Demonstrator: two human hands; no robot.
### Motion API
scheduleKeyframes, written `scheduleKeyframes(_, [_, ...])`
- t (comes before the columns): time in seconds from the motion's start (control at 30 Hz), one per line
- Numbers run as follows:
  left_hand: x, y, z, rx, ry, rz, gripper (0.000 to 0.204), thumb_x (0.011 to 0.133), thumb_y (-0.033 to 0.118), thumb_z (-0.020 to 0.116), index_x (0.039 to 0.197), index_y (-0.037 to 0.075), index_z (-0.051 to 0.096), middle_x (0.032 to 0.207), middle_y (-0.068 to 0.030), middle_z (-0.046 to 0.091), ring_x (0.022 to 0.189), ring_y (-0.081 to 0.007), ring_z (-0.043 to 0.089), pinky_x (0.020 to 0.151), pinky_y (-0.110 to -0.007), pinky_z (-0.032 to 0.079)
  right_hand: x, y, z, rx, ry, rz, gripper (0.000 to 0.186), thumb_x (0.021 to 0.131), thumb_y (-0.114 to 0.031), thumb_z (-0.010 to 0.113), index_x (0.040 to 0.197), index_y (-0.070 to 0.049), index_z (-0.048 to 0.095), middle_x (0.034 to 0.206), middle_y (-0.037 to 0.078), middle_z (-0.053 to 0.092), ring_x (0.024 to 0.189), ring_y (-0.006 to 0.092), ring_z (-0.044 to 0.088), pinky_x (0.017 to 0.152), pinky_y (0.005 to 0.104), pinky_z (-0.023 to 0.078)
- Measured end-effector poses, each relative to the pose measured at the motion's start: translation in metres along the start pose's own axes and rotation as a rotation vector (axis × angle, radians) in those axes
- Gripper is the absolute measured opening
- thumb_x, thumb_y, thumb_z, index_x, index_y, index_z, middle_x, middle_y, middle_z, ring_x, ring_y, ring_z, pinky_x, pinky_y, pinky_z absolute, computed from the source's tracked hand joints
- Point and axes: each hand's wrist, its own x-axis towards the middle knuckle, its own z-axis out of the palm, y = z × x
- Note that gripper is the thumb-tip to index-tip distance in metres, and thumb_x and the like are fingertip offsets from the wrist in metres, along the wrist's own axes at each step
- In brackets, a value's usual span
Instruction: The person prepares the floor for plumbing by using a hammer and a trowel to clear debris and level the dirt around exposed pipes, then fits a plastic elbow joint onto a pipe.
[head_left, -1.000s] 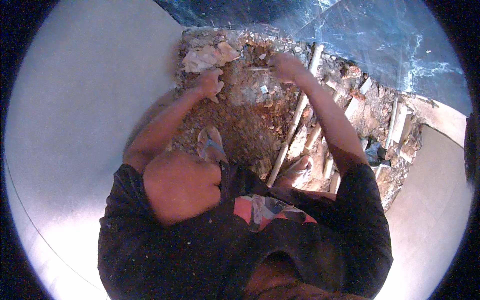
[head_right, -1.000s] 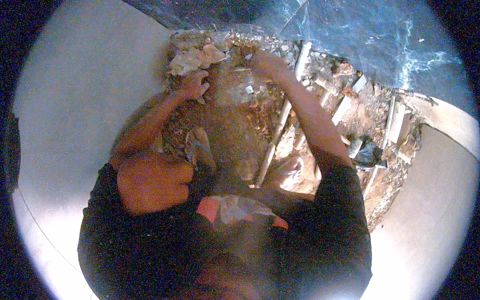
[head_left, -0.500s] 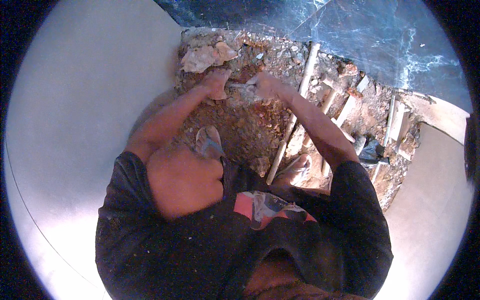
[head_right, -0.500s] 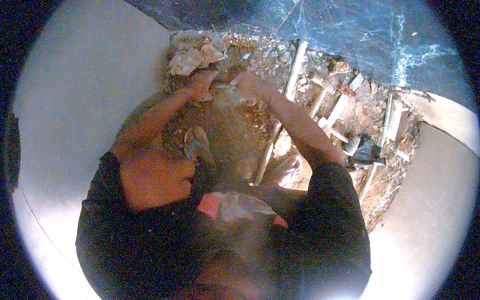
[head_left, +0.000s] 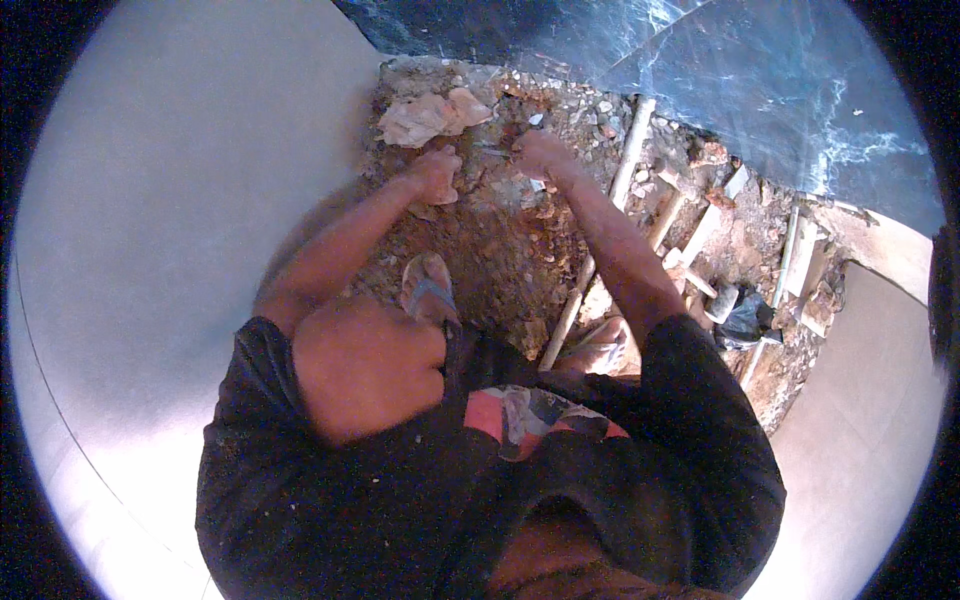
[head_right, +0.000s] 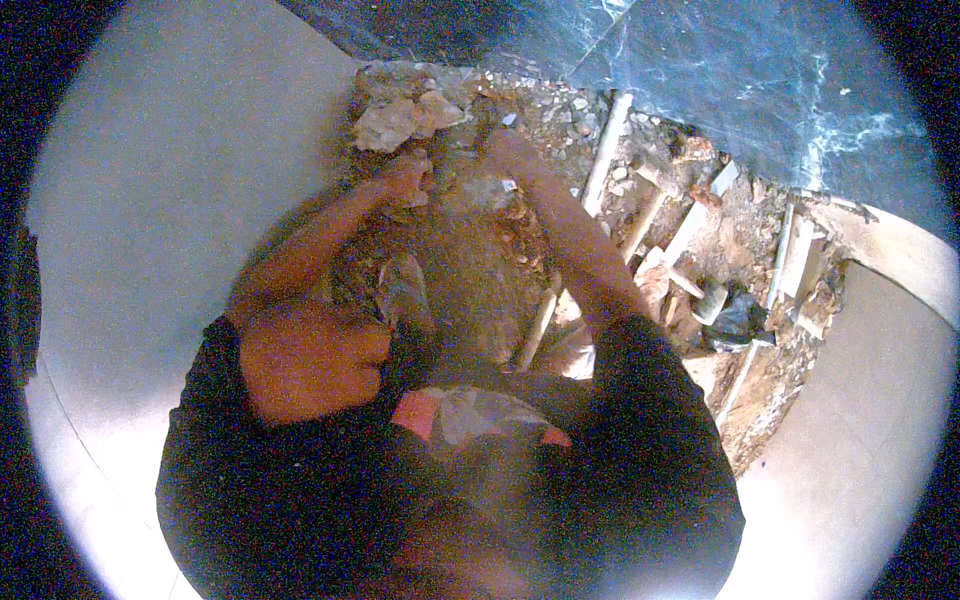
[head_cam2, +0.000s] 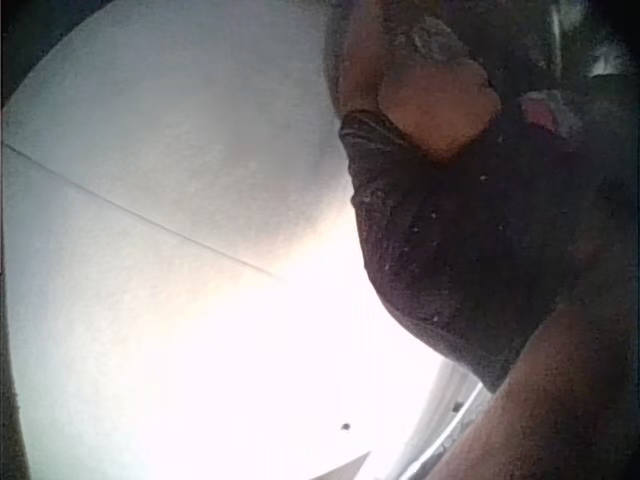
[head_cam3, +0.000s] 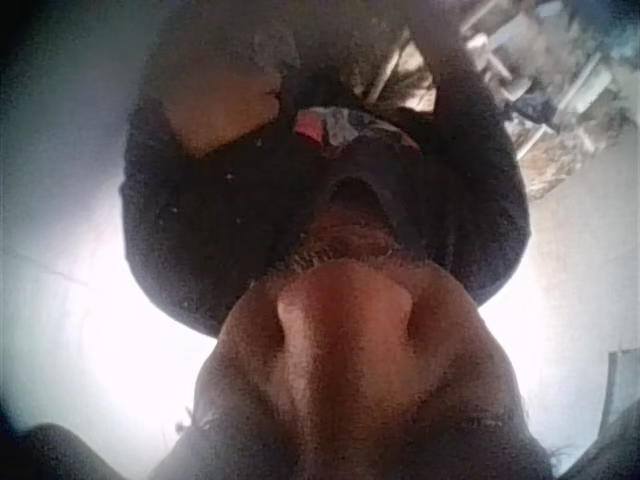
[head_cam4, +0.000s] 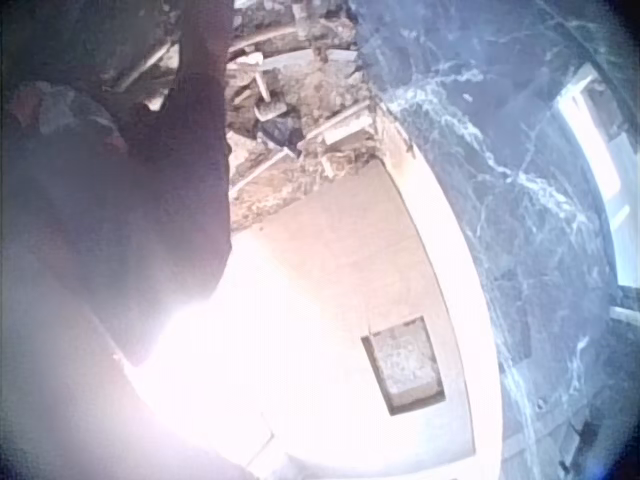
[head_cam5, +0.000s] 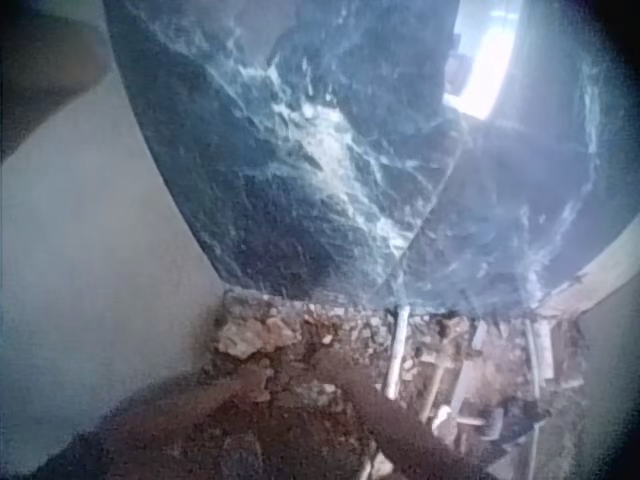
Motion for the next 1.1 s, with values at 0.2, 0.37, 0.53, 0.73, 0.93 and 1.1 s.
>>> scheduleKeyframes(0.2, [-0.012,-0.026,0.000,-0.157,0.109,-0.029,0.028,0.060,0.026,0.070,0.078,0.005,0.064,0.081,-0.0182,0.063,0.081,-0.0367,0.062,0.070,-0.046,0.050,-0.047,-0.016,0.030,0.273,-0.035,-0.147,0.027,0.078,-0.022,0.055,0.101,-0.013,0.068,0.089,0.020,0.066,0.084,0.0376,0.064,0.077,0.0475,0.052])
scheduleKeyframes(0.37, [-0.035,-0.063,0.025,0.308,-0.224,0.164,0.025,0.057,0.029,0.069,0.069,0.006,0.068,0.071,-0.0170,0.066,0.070,-0.0353,0.064,0.064,-0.044,0.051,-0.061,0.004,-0.009,-0.012,0.073,-0.175,0.026,0.082,-0.030,0.058,0.101,-0.017,0.068,0.089,0.019,0.066,0.083,0.0383,0.064,0.073,0.0474,0.052])
scheduleKeyframes(0.53, [-0.077,-0.071,0.027,0.191,-0.282,-0.175,0.026,0.061,0.030,0.068,0.073,0.007,0.069,0.076,-0.0173,0.067,0.076,-0.0340,0.066,0.068,-0.043,0.052,-0.020,0.018,-0.003,0.193,0.008,0.003,0.026,0.083,-0.030,0.057,0.099,-0.013,0.068,0.089,0.021,0.065,0.082,0.0381,0.063,0.071,0.0480,0.052])
scheduleKeyframes(0.73, [-0.049,-0.064,-0.006,0.116,-0.034,-0.388,0.029,0.068,0.031,0.065,0.083,0.007,0.067,0.083,-0.0178,0.066,0.083,-0.0347,0.064,0.073,-0.044,0.051,0.000,-0.006,0.060,0.228,0.092,-0.057,0.027,0.080,-0.026,0.057,0.096,-0.006,0.067,0.085,0.023,0.065,0.080,0.0391,0.063,0.071,0.0486,0.051])
scheduleKeyframes(0.93, [-0.039,-0.055,-0.043,0.015,0.191,-0.525,0.032,0.074,0.033,0.061,0.092,0.007,0.065,0.091,-0.0183,0.065,0.089,-0.0355,0.062,0.077,-0.045,0.050,-0.081,-0.034,-0.024,0.082,-0.010,-0.085,0.025,0.078,-0.019,0.058,0.099,-0.009,0.067,0.087,0.021,0.065,0.088,0.0383,0.063,0.077,0.0490,0.051])
scheduleKeyframes(1.1, [-0.026,-0.041,-0.075,-0.056,0.205,-0.534,0.034,0.080,0.035,0.059,0.100,0.007,0.064,0.097,-0.0187,0.064,0.095,-0.0362,0.060,0.081,-0.046,0.049,-0.012,0.018,0.049,0.168,0.178,0.064,0.023,0.078,-0.022,0.060,0.095,-0.009,0.068,0.090,0.020,0.066,0.090,0.0370,0.063,0.078,0.0466,0.052])
